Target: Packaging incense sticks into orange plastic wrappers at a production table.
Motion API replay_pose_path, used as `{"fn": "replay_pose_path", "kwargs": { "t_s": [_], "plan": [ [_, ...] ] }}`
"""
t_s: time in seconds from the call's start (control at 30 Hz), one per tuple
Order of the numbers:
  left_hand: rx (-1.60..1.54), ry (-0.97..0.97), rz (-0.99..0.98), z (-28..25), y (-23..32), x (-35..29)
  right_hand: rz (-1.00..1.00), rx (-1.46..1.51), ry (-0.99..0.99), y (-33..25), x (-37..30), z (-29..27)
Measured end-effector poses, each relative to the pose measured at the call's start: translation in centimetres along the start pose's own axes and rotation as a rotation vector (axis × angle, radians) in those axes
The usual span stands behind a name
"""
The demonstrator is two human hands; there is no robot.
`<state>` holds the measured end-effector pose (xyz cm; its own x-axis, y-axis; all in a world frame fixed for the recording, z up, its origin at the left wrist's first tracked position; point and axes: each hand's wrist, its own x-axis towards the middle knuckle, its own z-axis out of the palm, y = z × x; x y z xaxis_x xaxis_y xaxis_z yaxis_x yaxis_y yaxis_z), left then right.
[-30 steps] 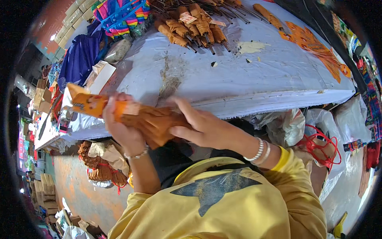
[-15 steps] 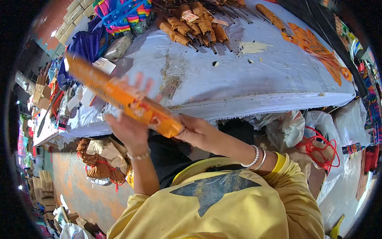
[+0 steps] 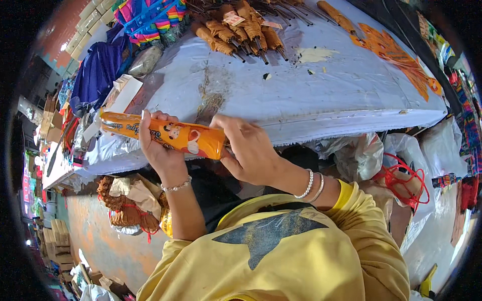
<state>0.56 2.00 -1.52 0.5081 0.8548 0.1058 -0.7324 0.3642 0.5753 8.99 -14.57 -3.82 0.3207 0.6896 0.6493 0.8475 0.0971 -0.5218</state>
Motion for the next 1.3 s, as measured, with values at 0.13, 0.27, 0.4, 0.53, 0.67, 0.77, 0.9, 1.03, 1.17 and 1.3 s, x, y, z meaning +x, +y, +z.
{"fn": "replay_pose_path", "kwargs": {
  "t_s": [0.13, 0.27, 0.4, 0.53, 0.67, 0.77, 0.9, 1.03, 1.17, 1.3],
  "plan": [
    [-0.059, -0.058, 0.037, 0.8, 1.1, 0.2, 0.525, 0.443, -0.280, 0.2, 0.3, -0.6],
    [0.012, -0.134, 0.057, -0.3, 2.3, 1.9, 0.683, 0.695, -0.654, 0.4, 0.0, -2.1],
    [0.087, -0.238, 0.077, -5.8, 7.9, 8.1, 0.461, 0.563, -0.777, 1.2, -3.1, -5.1],
    [0.199, -0.227, 0.120, -6.4, 11.1, 10.3, 0.705, 0.733, -0.984, 1.0, -4.1, -7.6],
    [0.003, -0.273, 0.090, -2.4, 8.2, 10.2, 0.802, 1.086, -0.883, 0.1, -3.6, -6.1],
    [0.004, -0.362, 0.122, -3.3, 6.1, 10.5, 0.979, 1.301, -0.838, -0.2, -2.0, -3.4],
    [0.089, -0.328, 0.063, -2.3, 3.3, 9.3, 0.538, 0.551, -0.552, -0.8, -1.8, -2.0],
    [-0.049, -0.303, -0.067, -1.4, 5.7, 7.5, 0.260, 0.152, -0.445, 1.0, -3.6, -2.4],
    [-0.201, -0.545, 0.085, -3.3, 7.0, 9.5, 0.543, 0.687, -0.585, 1.1, -3.3, -3.4],
    [-0.324, -0.632, 0.052, -1.8, 5.4, 8.1, 1.129, 1.429, -1.000, 0.1, -2.5, -4.1]
  ]
}}
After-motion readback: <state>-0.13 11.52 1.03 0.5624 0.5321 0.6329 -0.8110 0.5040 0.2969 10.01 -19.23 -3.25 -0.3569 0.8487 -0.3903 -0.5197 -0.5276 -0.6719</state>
